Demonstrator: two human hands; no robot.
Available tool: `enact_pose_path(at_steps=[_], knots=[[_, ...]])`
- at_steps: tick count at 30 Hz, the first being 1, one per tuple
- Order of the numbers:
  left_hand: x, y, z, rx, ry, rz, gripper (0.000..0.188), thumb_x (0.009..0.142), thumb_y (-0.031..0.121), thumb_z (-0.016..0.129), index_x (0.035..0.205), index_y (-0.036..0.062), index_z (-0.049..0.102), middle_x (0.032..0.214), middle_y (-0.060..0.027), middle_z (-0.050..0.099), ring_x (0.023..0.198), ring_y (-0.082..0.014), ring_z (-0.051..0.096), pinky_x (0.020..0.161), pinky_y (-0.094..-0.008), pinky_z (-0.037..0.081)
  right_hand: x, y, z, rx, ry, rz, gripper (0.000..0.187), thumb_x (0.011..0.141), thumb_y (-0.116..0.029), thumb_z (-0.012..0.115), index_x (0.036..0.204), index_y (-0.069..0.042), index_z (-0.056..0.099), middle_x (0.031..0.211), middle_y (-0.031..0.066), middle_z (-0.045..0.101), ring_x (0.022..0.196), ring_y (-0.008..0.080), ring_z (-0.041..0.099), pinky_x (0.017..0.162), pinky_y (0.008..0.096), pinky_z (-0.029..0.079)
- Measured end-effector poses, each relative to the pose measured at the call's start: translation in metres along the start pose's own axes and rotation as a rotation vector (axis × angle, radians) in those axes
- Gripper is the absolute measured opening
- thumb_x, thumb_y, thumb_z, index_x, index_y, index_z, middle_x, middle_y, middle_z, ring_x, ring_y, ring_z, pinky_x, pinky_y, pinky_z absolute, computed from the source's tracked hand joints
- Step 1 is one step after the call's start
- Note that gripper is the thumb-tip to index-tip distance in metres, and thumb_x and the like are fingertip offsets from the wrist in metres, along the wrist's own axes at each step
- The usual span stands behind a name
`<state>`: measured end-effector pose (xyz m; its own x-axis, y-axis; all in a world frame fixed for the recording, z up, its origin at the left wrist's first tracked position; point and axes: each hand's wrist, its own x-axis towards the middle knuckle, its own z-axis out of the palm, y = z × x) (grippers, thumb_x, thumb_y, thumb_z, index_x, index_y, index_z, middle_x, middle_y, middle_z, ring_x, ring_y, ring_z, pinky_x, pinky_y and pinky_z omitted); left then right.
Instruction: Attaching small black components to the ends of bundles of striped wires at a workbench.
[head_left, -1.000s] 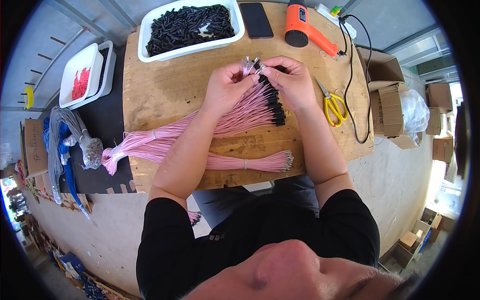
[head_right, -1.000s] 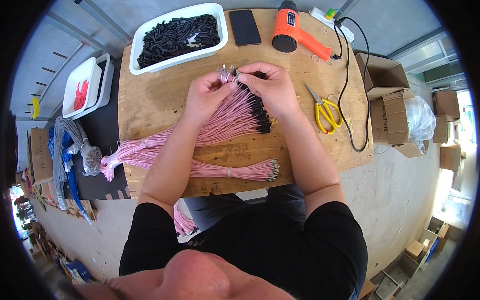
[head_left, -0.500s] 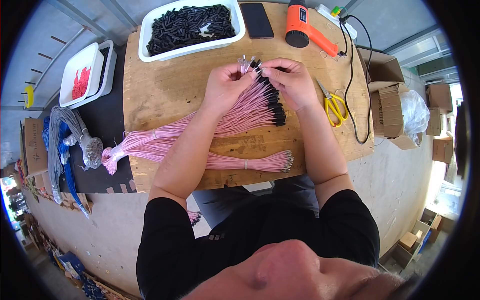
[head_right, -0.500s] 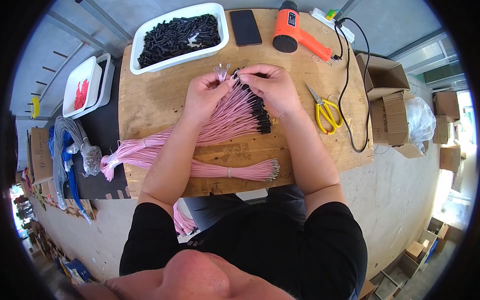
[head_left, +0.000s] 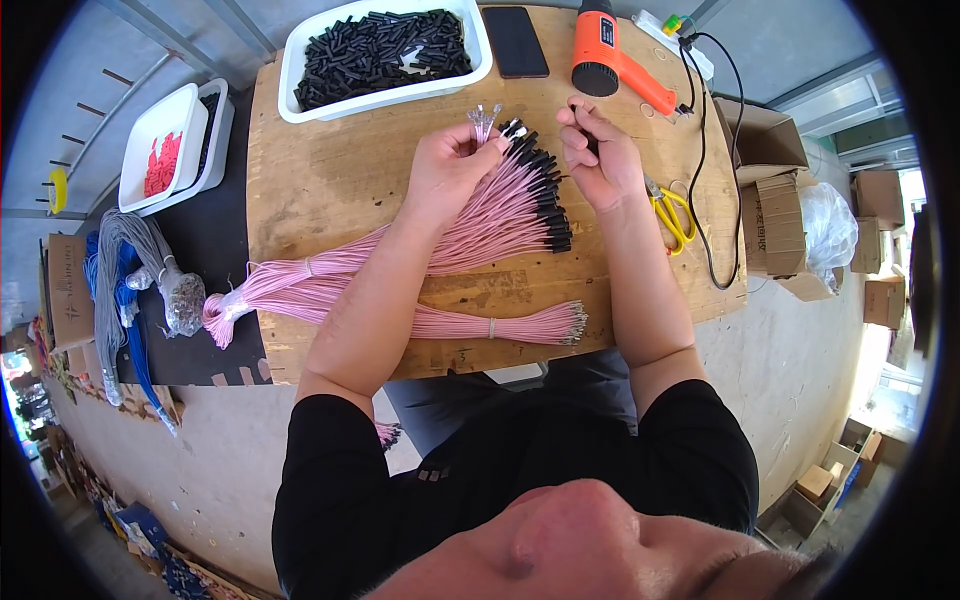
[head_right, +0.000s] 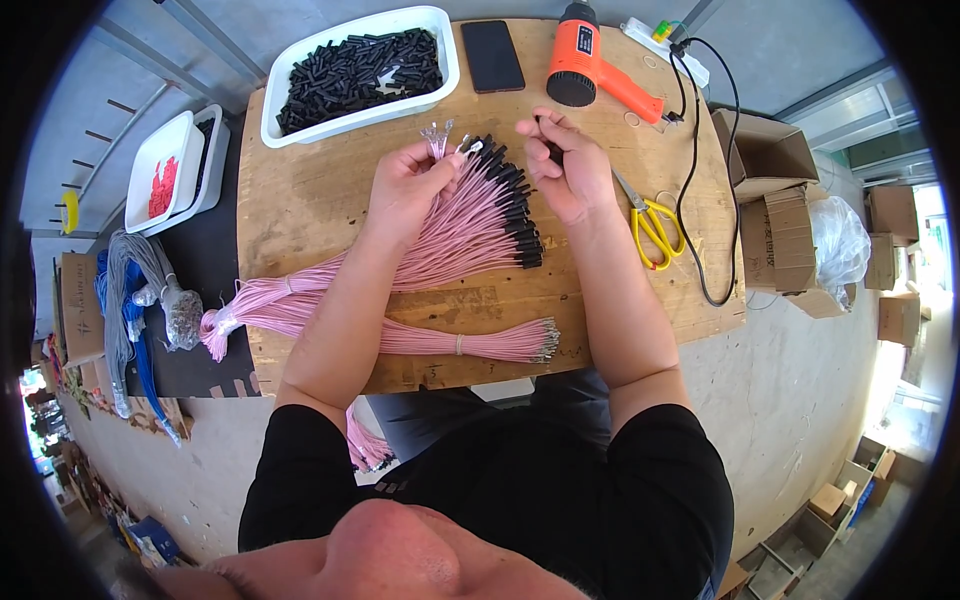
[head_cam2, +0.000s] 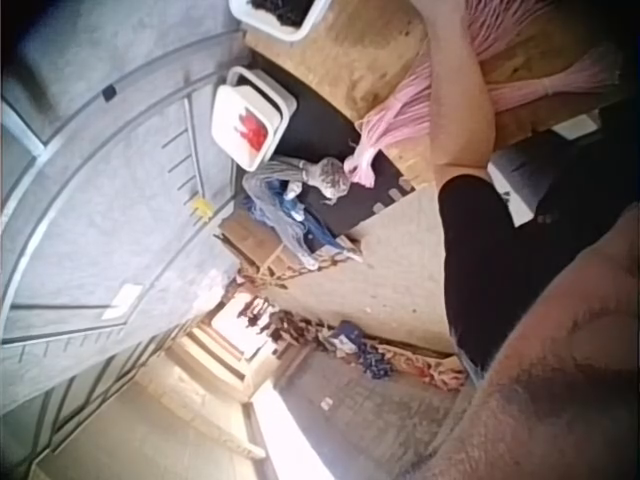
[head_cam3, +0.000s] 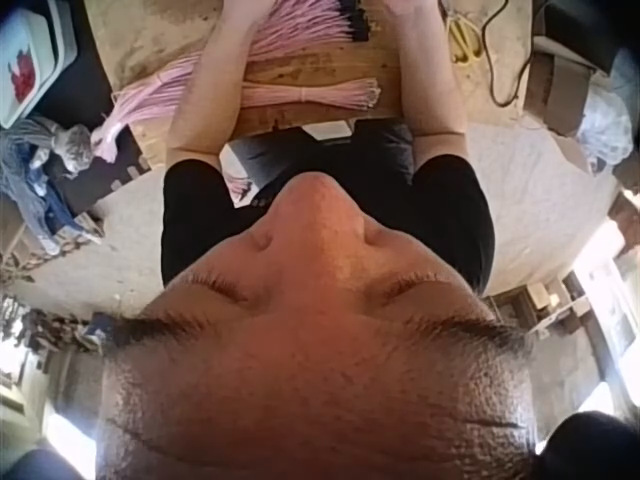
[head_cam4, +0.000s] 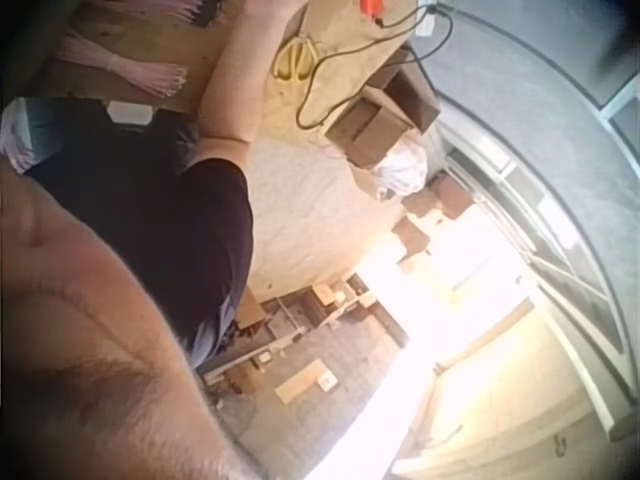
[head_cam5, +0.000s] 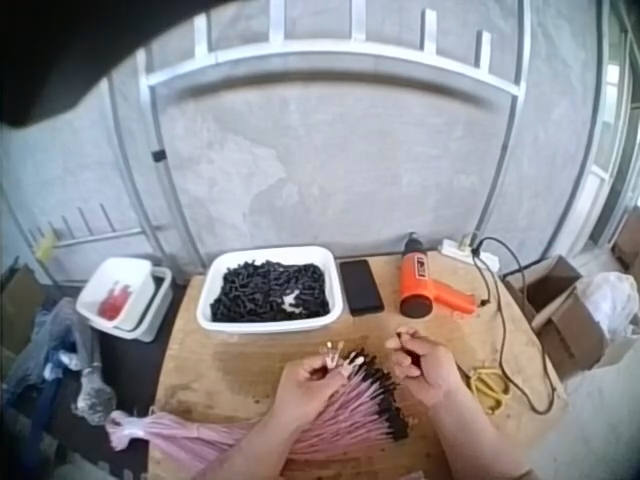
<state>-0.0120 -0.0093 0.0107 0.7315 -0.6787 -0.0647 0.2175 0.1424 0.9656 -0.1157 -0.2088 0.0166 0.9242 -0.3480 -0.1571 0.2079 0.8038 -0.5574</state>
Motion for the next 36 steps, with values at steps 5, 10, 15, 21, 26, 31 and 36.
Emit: enact_pose_path(at_steps=[5,10,15,21,26,31,36], knots=[[0.001,-0.001,-0.001,-0.074,-0.004,-0.019,0.010,0.091,0.009,0.071,0.095,0.0000,0.070,0.074,0.0011,0.064,0.061,-0.0034,0.052,0.055,-0.0192,0.040,-0.008,0.007,0.019,-0.238,-0.106,0.012,0.017,0.100,-0.004,0.054,0.113,0.002,0.062,0.088,0.0100,0.066,0.060,0.0079,0.045,0.048,0.0176,0.032],[0.000,0.004,-0.001,-0.065,-0.031,-0.040,0.008,0.091,0.007,0.069,0.095,0.0000,0.069,0.078,-0.0017,0.065,0.065,-0.0070,0.056,0.059,-0.0216,0.045,-0.014,0.013,0.028,-0.525,-0.079,-0.027,0.020,0.095,-0.003,0.061,0.114,0.001,0.068,0.095,0.0077,0.070,0.060,0.0037,0.043,0.050,0.0174,0.029],[0.000,0.002,-0.001,-0.117,-0.019,-0.017,0.008,0.090,0.007,0.071,0.092,0.0000,0.069,0.073,0.0006,0.063,0.061,-0.0042,0.052,0.056,-0.0190,0.039,-0.014,0.016,0.027,-0.560,-0.088,-0.081,0.020,0.093,0.001,0.062,0.112,0.002,0.066,0.095,0.0102,0.072,0.062,0.0032,0.045,0.053,0.0171,0.032],[0.000,0.003,-0.002,-0.125,-0.028,-0.015,0.007,0.091,0.006,0.070,0.093,-0.0003,0.069,0.074,0.0005,0.063,0.062,-0.0043,0.052,0.057,-0.0190,0.040,-0.015,0.017,0.027,-0.577,-0.097,-0.097,0.018,0.092,0.002,0.064,0.110,0.001,0.067,0.094,0.0092,0.072,0.062,0.0028,0.045,0.054,0.0172,0.033],[0.000,0.001,-0.003,-0.101,-0.061,-0.010,0.007,0.090,0.005,0.070,0.094,-0.0009,0.070,0.076,0.0016,0.063,0.065,-0.0035,0.053,0.059,-0.0187,0.041,-0.016,0.019,0.028,-0.601,-0.107,-0.157,0.018,0.091,0.003,0.064,0.109,0.001,0.069,0.098,0.0093,0.073,0.062,0.0025,0.045,0.055,0.0168,0.034],[0.000,-0.001,-0.004,-0.094,-0.072,-0.013,0.006,0.090,0.005,0.071,0.093,-0.0006,0.070,0.076,0.0024,0.063,0.066,-0.0033,0.053,0.060,-0.0191,0.041,-0.017,0.018,0.031,-0.598,-0.097,-0.182,0.019,0.092,0.002,0.064,0.111,0.002,0.069,0.100,0.0084,0.073,0.063,0.0025,0.045,0.054,0.0170,0.035],[-0.001,0.000,-0.003,-0.073,-0.063,-0.026,0.007,0.090,0.005,0.071,0.093,-0.0006,0.070,0.076,0.0025,0.063,0.066,-0.0032,0.053,0.059,-0.0192,0.041,-0.018,0.018,0.030,-0.639,-0.058,-0.186,0.020,0.092,-0.001,0.066,0.111,0.002,0.070,0.097,0.0062,0.073,0.064,0.0027,0.046,0.056,0.0177,0.036]])
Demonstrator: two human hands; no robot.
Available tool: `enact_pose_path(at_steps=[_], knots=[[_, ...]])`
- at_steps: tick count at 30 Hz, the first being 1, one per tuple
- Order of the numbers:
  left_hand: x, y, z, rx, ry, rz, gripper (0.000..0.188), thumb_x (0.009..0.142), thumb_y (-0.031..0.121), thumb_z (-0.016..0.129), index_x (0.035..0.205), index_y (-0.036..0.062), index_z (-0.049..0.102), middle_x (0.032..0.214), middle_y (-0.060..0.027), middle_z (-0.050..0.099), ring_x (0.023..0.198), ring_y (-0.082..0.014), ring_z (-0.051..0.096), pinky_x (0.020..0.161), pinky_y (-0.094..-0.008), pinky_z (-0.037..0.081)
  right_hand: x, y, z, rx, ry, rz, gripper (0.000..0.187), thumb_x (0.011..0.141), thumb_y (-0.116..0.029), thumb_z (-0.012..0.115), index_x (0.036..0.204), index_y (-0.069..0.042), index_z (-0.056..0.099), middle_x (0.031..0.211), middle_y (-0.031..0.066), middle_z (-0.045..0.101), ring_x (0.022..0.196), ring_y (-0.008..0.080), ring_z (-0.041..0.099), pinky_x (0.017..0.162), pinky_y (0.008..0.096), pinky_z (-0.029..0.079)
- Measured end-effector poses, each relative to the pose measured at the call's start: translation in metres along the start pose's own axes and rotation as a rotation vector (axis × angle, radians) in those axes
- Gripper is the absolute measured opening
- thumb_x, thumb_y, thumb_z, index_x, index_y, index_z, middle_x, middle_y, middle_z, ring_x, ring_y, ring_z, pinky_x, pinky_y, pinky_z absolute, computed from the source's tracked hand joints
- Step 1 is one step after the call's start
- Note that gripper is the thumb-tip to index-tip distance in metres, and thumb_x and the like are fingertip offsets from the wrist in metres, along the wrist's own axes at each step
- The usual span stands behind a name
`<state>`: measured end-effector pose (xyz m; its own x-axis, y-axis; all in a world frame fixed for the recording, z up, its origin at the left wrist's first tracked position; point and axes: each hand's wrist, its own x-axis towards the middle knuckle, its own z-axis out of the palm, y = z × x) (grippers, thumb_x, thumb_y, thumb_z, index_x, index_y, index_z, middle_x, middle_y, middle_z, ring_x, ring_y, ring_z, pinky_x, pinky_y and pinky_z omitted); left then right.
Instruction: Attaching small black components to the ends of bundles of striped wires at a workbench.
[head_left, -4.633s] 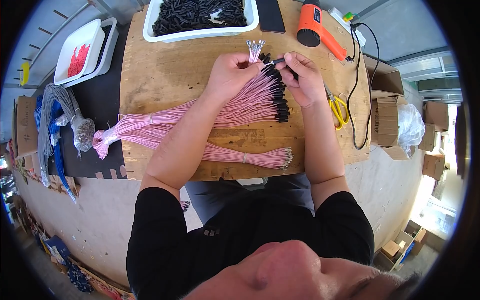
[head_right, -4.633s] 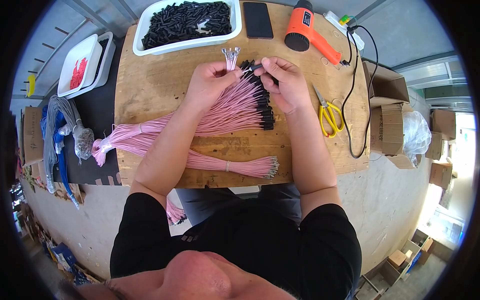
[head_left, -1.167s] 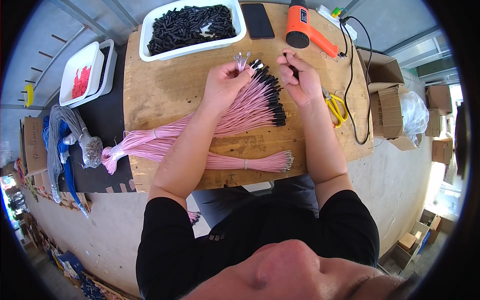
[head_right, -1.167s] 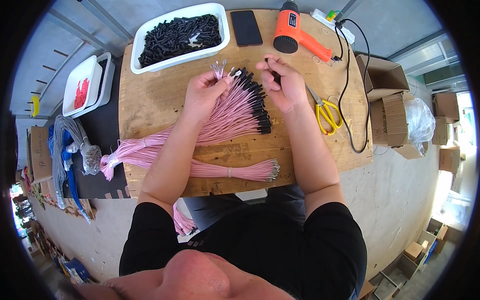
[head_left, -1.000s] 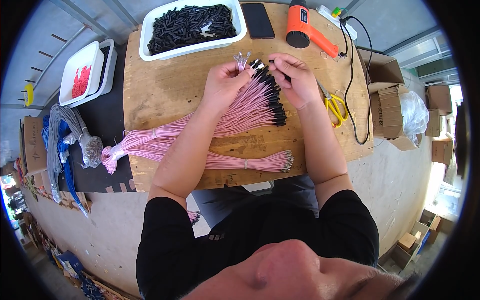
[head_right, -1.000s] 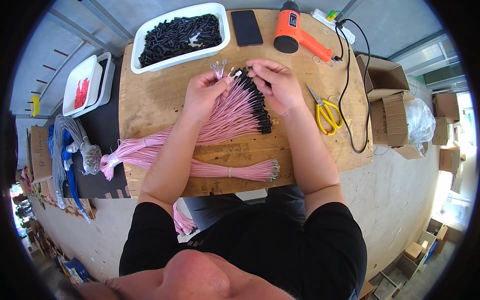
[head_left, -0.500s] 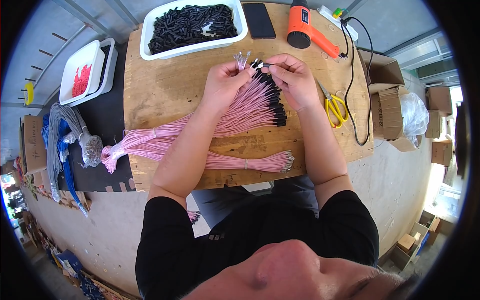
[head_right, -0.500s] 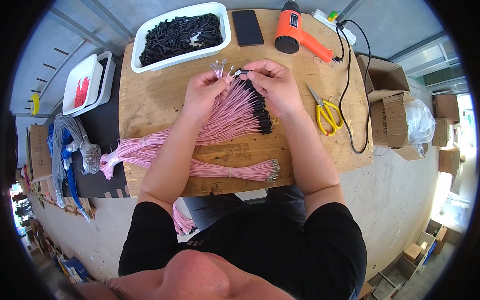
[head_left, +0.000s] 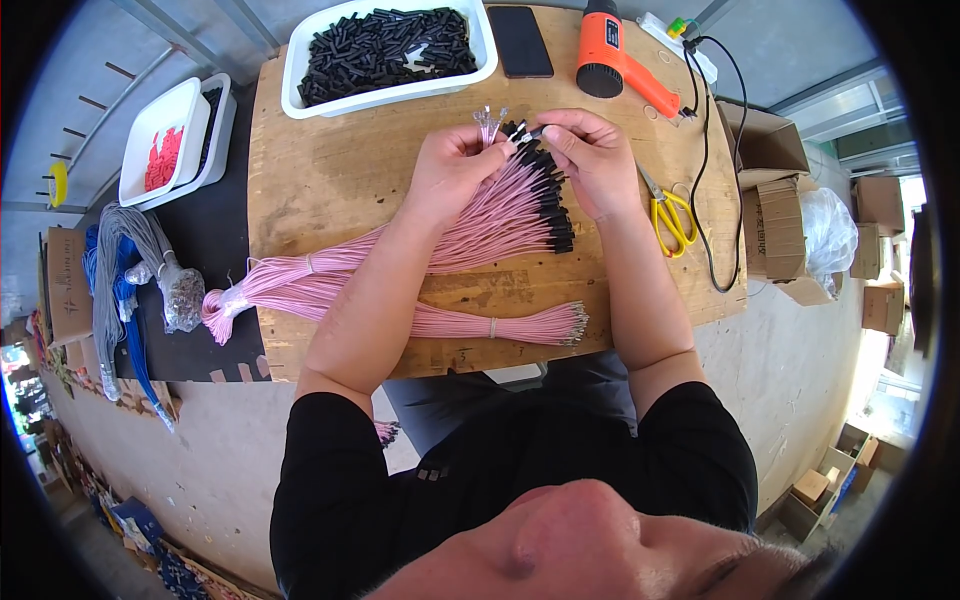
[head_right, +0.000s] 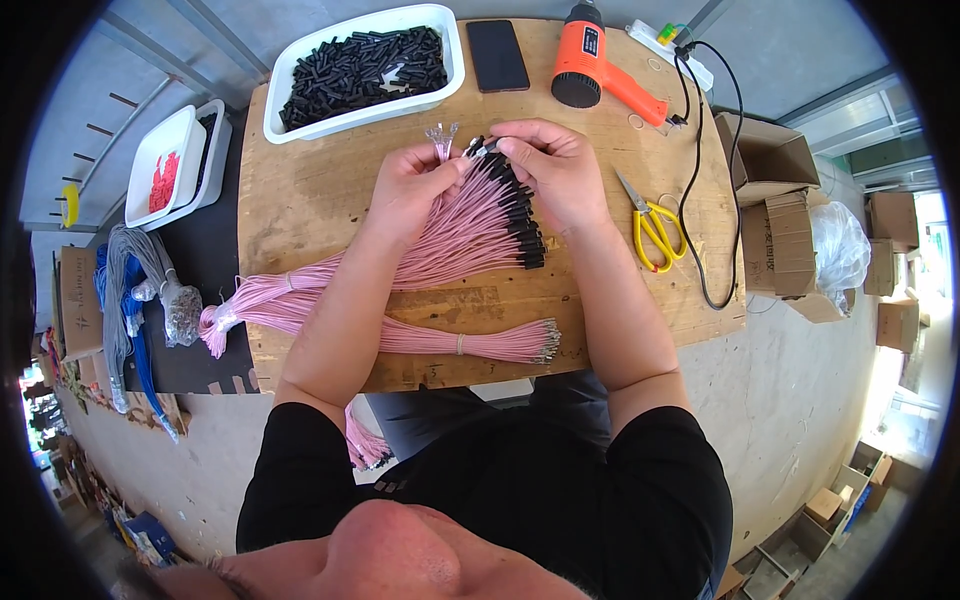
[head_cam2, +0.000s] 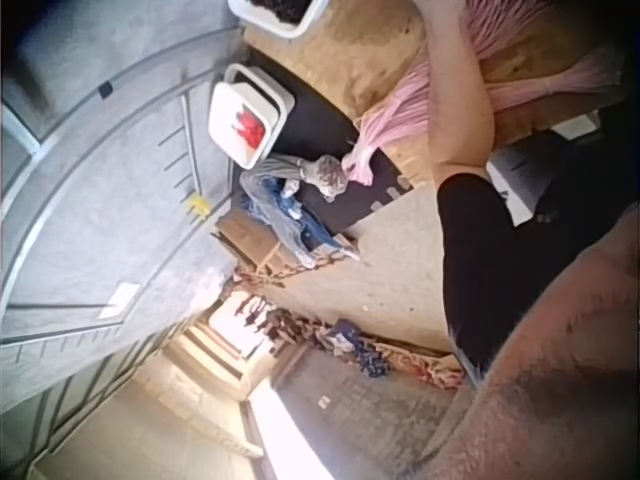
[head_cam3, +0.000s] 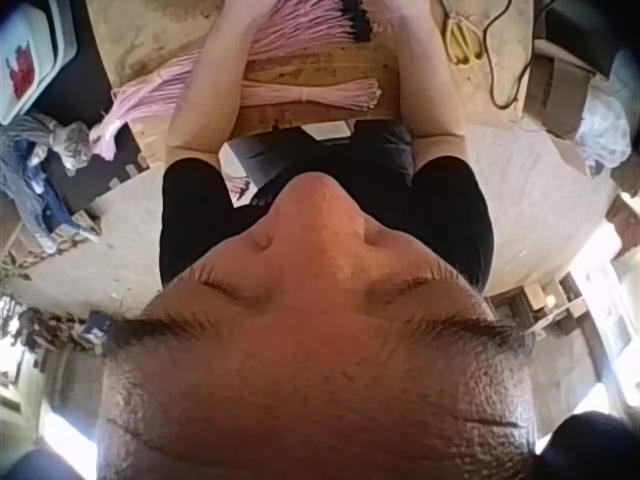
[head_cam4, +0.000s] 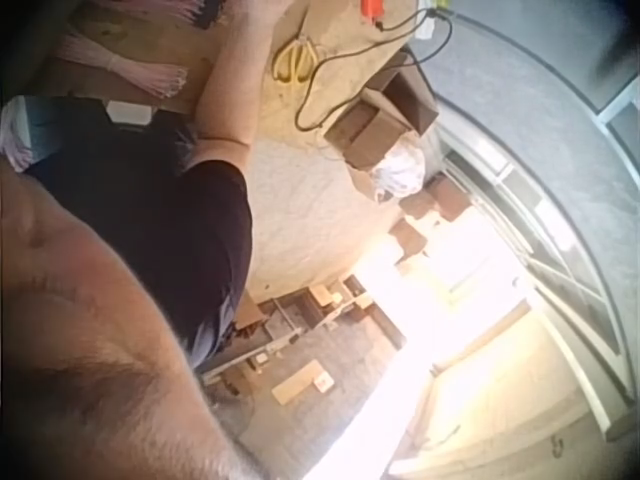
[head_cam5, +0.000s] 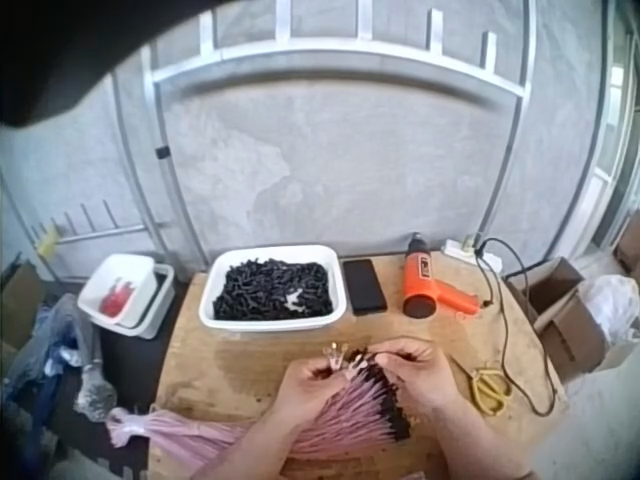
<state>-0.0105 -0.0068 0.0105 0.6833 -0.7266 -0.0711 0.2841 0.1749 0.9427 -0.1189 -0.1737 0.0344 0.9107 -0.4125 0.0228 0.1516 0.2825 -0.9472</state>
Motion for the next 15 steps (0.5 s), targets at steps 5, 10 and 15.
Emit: enact_pose_path(at_steps=[5,10,15], knots=[[-0.0011,0.0019,0.0013,0.007,0.013,-0.010,0.007,0.090,0.005,0.070,0.093,-0.0015,0.070,0.076,0.0013,0.064,0.065,-0.0037,0.053,0.059,-0.0196,0.042,0.0004,0.0008,-0.0025,-0.081,-0.007,-0.031,0.019,0.092,-0.002,0.067,0.110,0.000,0.072,0.095,0.0042,0.072,0.065,0.0026,0.047,0.057,0.0183,0.037],[-0.0008,0.0014,-0.0002,-0.047,-0.018,-0.011,0.008,0.090,0.004,0.070,0.094,-0.0029,0.070,0.077,-0.0004,0.065,0.064,-0.0050,0.054,0.059,-0.0202,0.043,0.0003,0.0004,-0.0040,-0.100,-0.043,-0.067,0.019,0.091,0.000,0.067,0.110,0.000,0.072,0.095,0.0033,0.073,0.066,0.0027,0.049,0.059,0.0187,0.038],[0.0005,-0.0011,-0.0028,-0.074,-0.035,-0.015,0.008,0.090,0.004,0.070,0.094,-0.0034,0.070,0.077,-0.0014,0.064,0.064,-0.0059,0.054,0.059,-0.0207,0.043,-0.0002,-0.0007,-0.0008,-0.088,-0.039,-0.062,0.018,0.091,-0.001,0.068,0.109,0.000,0.072,0.094,0.0033,0.072,0.065,0.0026,0.049,0.058,0.0187,0.038]])
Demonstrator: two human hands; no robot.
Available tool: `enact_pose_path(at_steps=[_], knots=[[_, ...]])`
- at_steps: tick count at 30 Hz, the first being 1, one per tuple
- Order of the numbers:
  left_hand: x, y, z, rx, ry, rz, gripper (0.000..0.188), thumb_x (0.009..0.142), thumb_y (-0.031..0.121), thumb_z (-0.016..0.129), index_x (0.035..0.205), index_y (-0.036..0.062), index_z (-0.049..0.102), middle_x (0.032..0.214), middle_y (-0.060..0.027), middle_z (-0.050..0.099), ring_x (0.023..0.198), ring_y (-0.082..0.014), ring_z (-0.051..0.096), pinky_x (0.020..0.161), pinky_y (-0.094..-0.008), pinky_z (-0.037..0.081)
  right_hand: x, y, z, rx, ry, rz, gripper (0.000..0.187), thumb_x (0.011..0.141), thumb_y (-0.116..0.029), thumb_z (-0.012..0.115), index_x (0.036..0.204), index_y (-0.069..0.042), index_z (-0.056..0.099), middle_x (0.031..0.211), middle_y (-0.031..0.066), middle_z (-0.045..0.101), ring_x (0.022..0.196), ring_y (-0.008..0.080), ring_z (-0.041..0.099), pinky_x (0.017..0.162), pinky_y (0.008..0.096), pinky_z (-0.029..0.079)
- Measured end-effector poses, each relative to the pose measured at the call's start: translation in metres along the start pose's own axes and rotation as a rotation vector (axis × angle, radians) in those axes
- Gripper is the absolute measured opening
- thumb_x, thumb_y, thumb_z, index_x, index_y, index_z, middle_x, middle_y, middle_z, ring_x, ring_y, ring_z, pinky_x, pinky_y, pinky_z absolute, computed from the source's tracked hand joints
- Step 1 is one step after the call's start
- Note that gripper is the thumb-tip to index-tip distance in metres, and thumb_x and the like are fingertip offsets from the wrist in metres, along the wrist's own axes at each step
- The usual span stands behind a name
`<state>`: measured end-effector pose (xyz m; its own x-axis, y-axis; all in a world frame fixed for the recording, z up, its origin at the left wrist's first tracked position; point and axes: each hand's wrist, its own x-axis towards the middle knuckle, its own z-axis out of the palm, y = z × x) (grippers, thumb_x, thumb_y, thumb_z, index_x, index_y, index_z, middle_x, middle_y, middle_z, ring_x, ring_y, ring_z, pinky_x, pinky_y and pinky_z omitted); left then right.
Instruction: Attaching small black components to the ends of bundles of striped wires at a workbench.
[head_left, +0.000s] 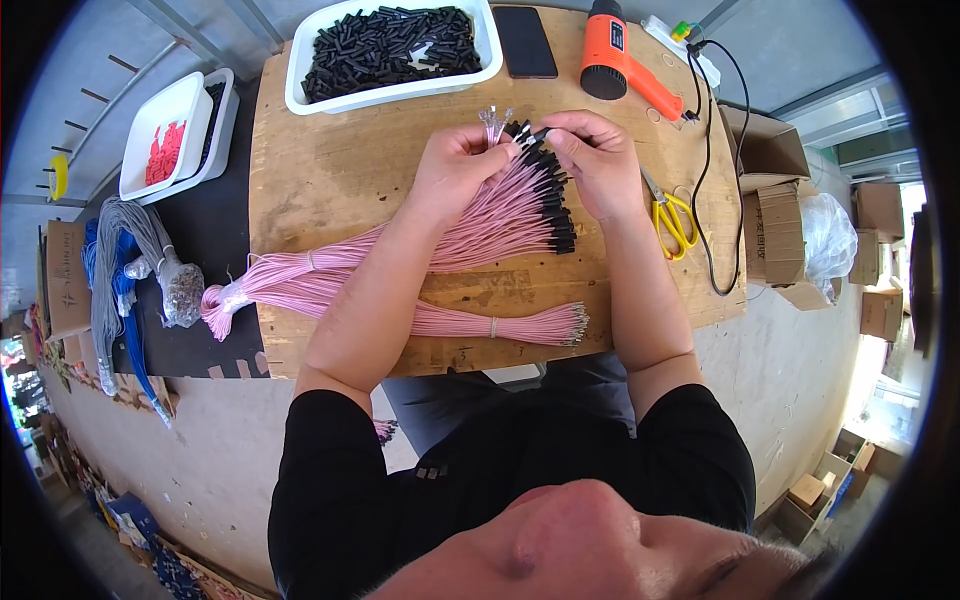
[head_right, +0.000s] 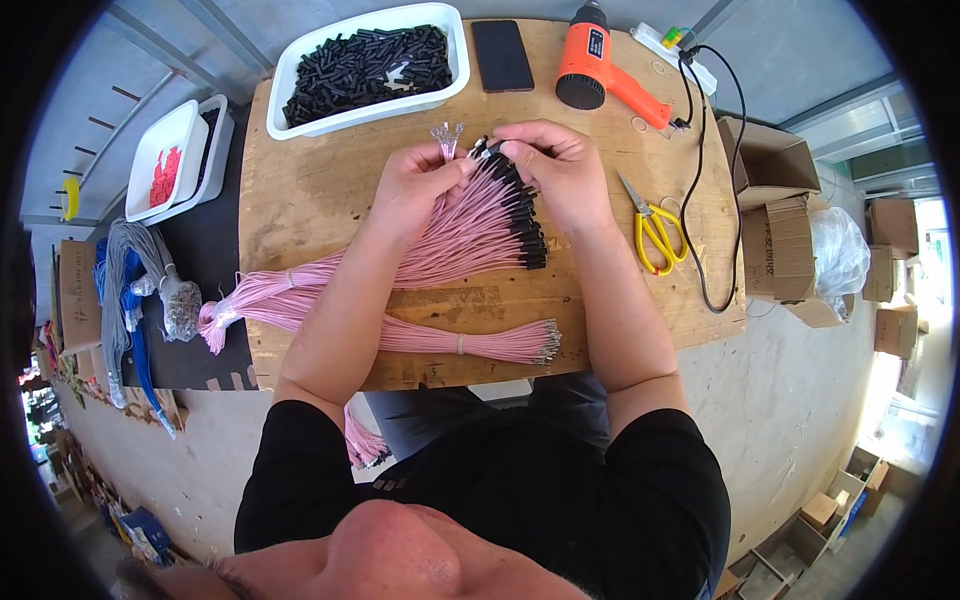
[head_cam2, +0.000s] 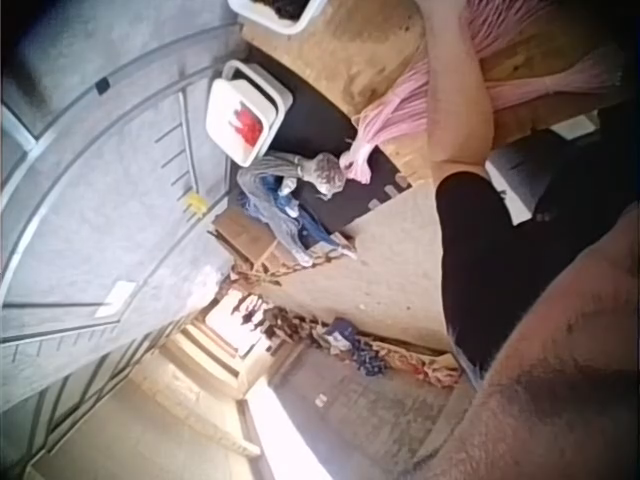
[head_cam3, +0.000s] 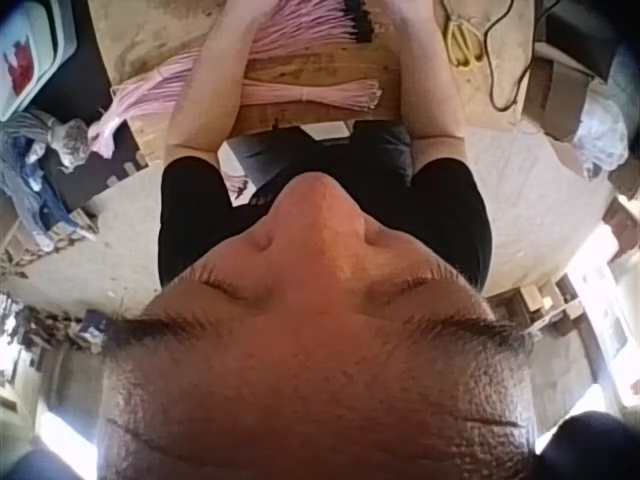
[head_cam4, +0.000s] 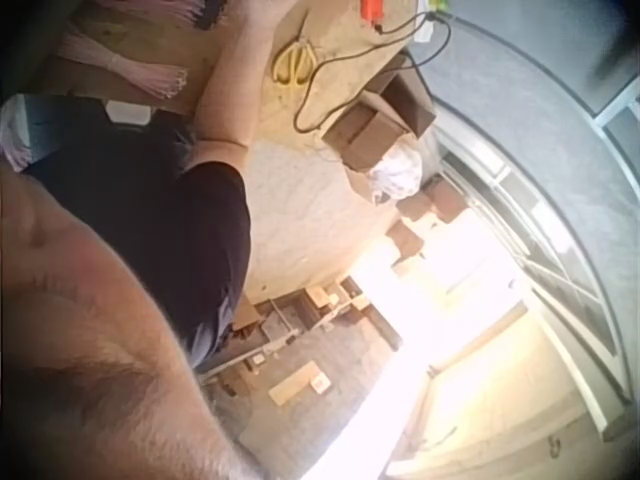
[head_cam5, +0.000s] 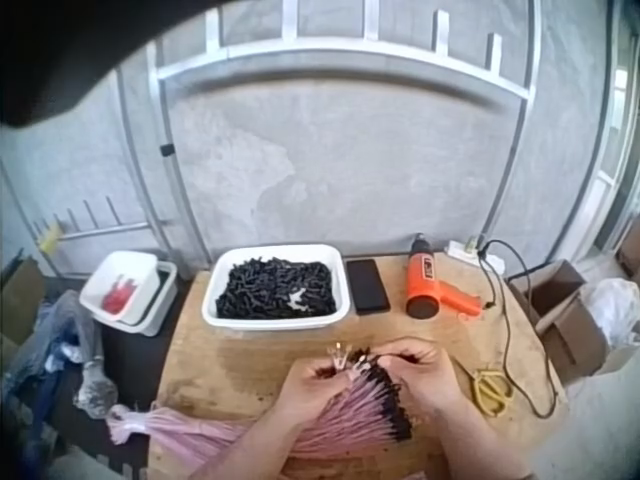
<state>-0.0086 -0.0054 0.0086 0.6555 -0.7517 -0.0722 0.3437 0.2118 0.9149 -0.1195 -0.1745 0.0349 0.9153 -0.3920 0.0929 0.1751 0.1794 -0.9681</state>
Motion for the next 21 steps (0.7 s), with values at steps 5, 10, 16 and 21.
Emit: enact_pose_path(at_steps=[5,10,16,21], knots=[[0.0009,-0.0022,-0.0003,0.026,-0.013,0.006,0.007,0.089,0.003,0.070,0.094,-0.0030,0.070,0.077,-0.0014,0.064,0.064,-0.0061,0.054,0.058,-0.0214,0.043,-0.0003,0.0005,-0.0024,-0.025,0.015,0.029,0.017,0.091,-0.002,0.069,0.108,-0.001,0.072,0.089,0.0009,0.070,0.065,0.0026,0.049,0.058,0.0185,0.037],[0.0000,-0.0013,0.0003,0.046,-0.017,0.015,0.009,0.090,0.004,0.071,0.095,-0.0032,0.070,0.078,-0.0019,0.065,0.065,-0.0061,0.055,0.059,-0.0210,0.044,-0.0008,0.0006,-0.0002,-0.051,0.006,0.009,0.015,0.091,-0.004,0.070,0.106,-0.001,0.073,0.084,-0.0011,0.068,0.064,0.0022,0.048,0.057,0.0186,0.037],[-0.0001,0.0022,0.0033,0.062,0.009,0.014,0.010,0.091,0.006,0.071,0.097,-0.0027,0.071,0.081,-0.0025,0.067,0.069,-0.0069,0.059,0.064,-0.0208,0.048,0.0009,0.0021,-0.0032,-0.011,0.084,0.013,0.015,0.090,-0.005,0.072,0.104,-0.001,0.072,0.082,-0.0015,0.067,0.063,0.0021,0.046,0.055,0.0186,0.035],[0.0014,-0.0011,-0.0001,0.105,0.039,0.028,0.010,0.091,0.006,0.071,0.096,-0.0025,0.070,0.082,-0.0026,0.068,0.071,-0.0072,0.060,0.066,-0.0208,0.048,0.0036,-0.0048,-0.0001,0.081,0.075,0.076,0.019,0.096,-0.013,0.067,0.107,0.002,0.069,0.082,0.0014,0.066,0.059,0.0037,0.043,0.052,0.0192,0.032]])
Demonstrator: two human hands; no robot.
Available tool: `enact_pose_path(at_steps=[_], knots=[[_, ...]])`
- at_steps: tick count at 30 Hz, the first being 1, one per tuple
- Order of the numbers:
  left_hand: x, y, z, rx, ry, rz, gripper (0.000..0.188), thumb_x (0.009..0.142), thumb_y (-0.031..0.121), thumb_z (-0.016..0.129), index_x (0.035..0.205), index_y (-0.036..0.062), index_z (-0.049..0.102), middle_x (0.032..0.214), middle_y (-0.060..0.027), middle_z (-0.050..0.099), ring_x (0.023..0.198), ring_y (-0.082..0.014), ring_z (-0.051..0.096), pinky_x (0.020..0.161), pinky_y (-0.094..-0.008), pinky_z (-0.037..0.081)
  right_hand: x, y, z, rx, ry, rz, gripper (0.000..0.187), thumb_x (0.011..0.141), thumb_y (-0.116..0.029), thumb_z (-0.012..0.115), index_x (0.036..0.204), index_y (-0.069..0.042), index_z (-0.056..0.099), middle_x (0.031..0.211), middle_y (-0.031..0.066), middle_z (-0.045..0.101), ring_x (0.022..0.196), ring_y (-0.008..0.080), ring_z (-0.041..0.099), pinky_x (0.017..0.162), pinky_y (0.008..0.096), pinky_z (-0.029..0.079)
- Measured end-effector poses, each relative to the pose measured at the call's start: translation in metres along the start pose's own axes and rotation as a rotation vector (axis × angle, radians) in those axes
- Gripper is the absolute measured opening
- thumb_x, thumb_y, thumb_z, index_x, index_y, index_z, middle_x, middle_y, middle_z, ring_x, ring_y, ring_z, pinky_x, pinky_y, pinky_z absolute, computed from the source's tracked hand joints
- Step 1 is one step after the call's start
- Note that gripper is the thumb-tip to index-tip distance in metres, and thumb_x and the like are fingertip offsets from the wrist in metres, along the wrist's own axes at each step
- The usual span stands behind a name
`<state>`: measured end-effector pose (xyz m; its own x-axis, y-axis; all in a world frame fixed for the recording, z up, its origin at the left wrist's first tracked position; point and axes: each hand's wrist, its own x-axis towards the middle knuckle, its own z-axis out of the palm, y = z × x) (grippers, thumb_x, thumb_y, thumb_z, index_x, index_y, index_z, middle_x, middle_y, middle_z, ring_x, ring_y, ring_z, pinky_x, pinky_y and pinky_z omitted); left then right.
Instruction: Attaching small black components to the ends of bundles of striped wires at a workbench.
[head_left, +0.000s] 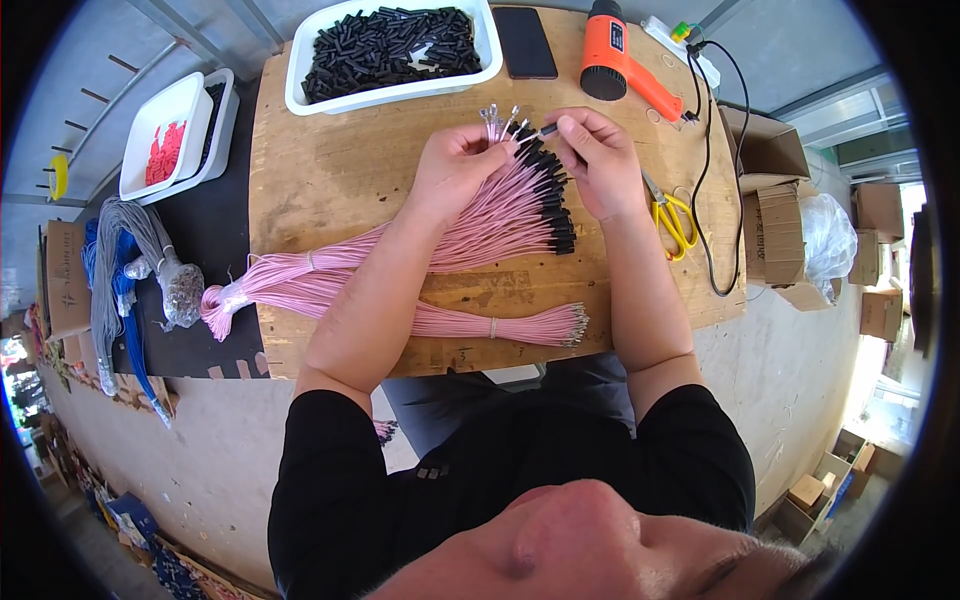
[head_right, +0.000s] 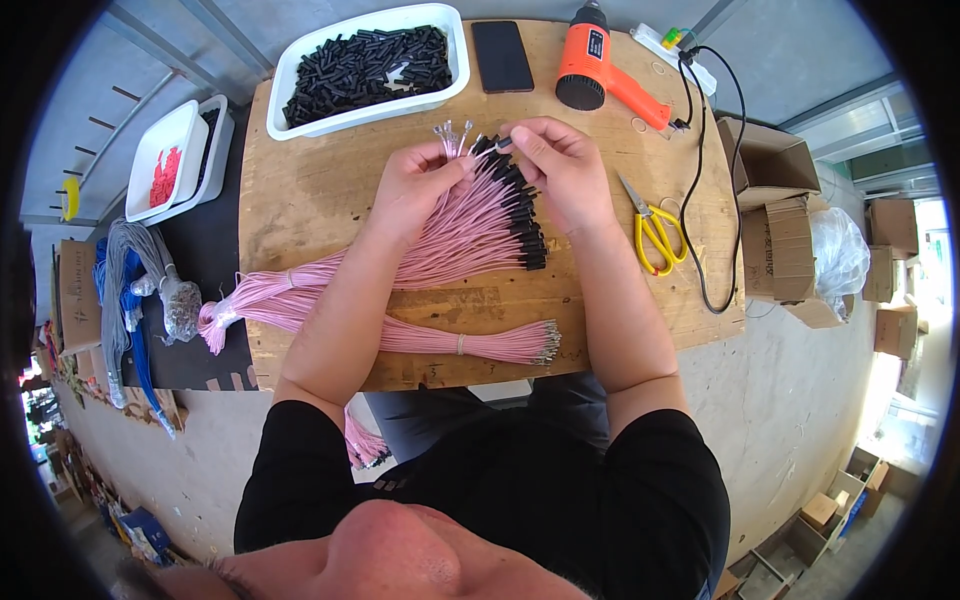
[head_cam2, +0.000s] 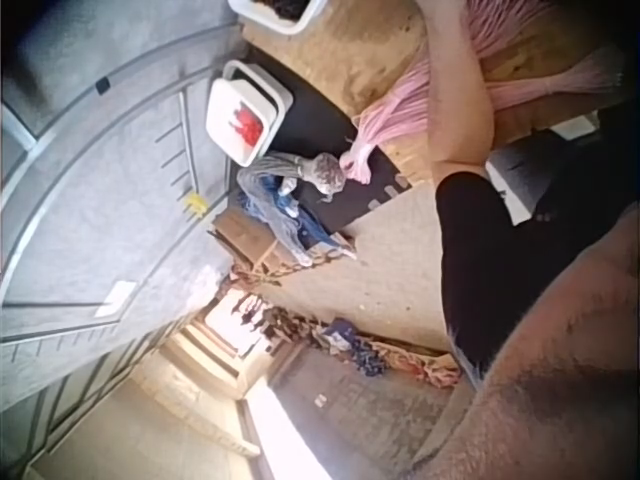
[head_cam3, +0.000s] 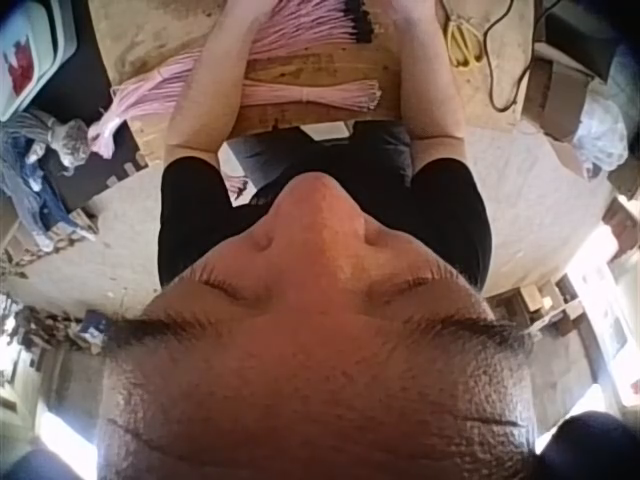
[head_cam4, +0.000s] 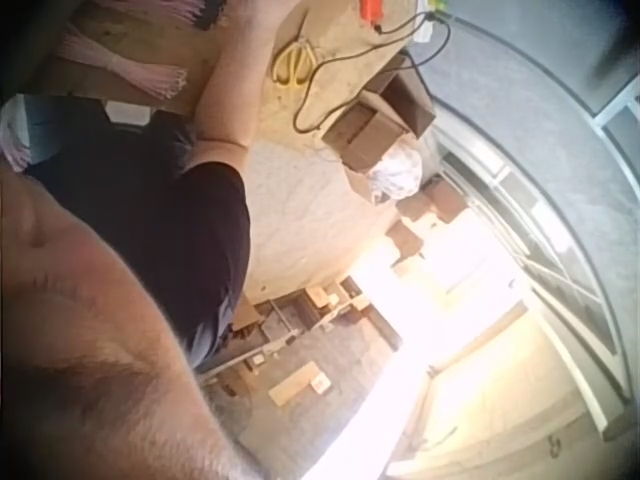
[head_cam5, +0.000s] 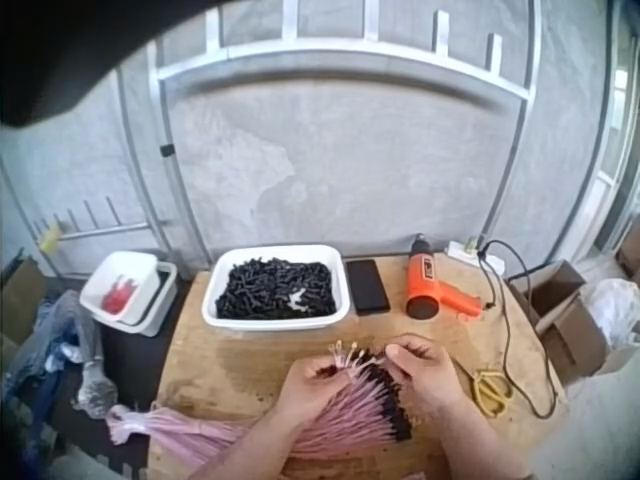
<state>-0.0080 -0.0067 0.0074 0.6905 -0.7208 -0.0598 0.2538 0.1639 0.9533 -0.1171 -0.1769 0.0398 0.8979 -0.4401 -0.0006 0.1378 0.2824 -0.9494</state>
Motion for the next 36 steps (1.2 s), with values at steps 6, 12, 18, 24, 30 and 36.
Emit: enact_pose_path(at_steps=[6,12,18,24,30,36], knots=[[-0.001,0.000,0.001,0.050,-0.014,0.015,0.009,0.091,0.007,0.071,0.092,-0.0018,0.071,0.081,-0.0005,0.067,0.072,-0.0050,0.058,0.065,-0.0204,0.046,0.003,0.001,-0.009,0.173,-0.030,0.157,0.024,0.100,-0.019,0.062,0.104,0.004,0.066,0.082,0.0050,0.066,0.057,0.0054,0.043,0.048,0.0187,0.029],[-0.002,0.002,0.002,0.082,-0.053,0.049,0.008,0.091,0.006,0.071,0.093,-0.0019,0.072,0.082,0.0010,0.067,0.073,-0.0039,0.056,0.064,-0.0202,0.045,0.002,0.006,-0.006,0.192,-0.069,0.200,0.023,0.099,-0.019,0.063,0.104,0.004,0.066,0.081,0.0056,0.065,0.056,0.0058,0.042,0.048,0.0186,0.028],[-0.002,0.001,0.001,0.076,-0.054,0.047,0.008,0.091,0.005,0.071,0.094,-0.0020,0.072,0.083,0.0008,0.067,0.074,-0.0039,0.056,0.065,-0.0203,0.045,0.002,0.005,-0.007,0.206,-0.086,0.210,0.022,0.098,-0.018,0.065,0.104,0.003,0.066,0.081,0.0058,0.065,0.057,0.0055,0.042,0.048,0.0185,0.028],[-0.002,0.002,0.001,0.051,-0.062,0.055,0.009,0.091,0.006,0.071,0.096,-0.0020,0.072,0.083,0.0000,0.068,0.074,-0.0042,0.057,0.066,-0.0201,0.045,0.001,0.004,-0.003,0.193,-0.075,0.215,0.020,0.097,-0.018,0.066,0.103,0.002,0.067,0.081,0.0049,0.066,0.057,0.0051,0.043,0.049,0.0182,0.028],[-0.002,0.001,0.003,0.062,0.060,0.065,0.013,0.090,0.007,0.073,0.099,-0.0019,0.074,0.085,-0.0016,0.071,0.075,-0.0041,0.059,0.068,-0.0199,0.048,0.005,0.005,-0.010,0.112,0.068,0.060,0.014,0.096,-0.014,0.067,0.101,-0.001,0.068,0.081,0.0017,0.066,0.056,0.0038,0.041,0.049,0.0182,0.028],[-0.003,-0.002,0.004,0.118,0.078,0.117,0.017,0.089,0.010,0.075,0.101,-0.0013,0.075,0.089,-0.0030,0.074,0.078,-0.0046,0.061,0.069,-0.0206,0.049,-0.002,0.004,-0.002,-0.012,0.046,-0.038,0.013,0.093,-0.008,0.070,0.103,-0.001,0.070,0.084,-0.0004,0.067,0.064,0.0019,0.047,0.055,0.0177,0.035]])
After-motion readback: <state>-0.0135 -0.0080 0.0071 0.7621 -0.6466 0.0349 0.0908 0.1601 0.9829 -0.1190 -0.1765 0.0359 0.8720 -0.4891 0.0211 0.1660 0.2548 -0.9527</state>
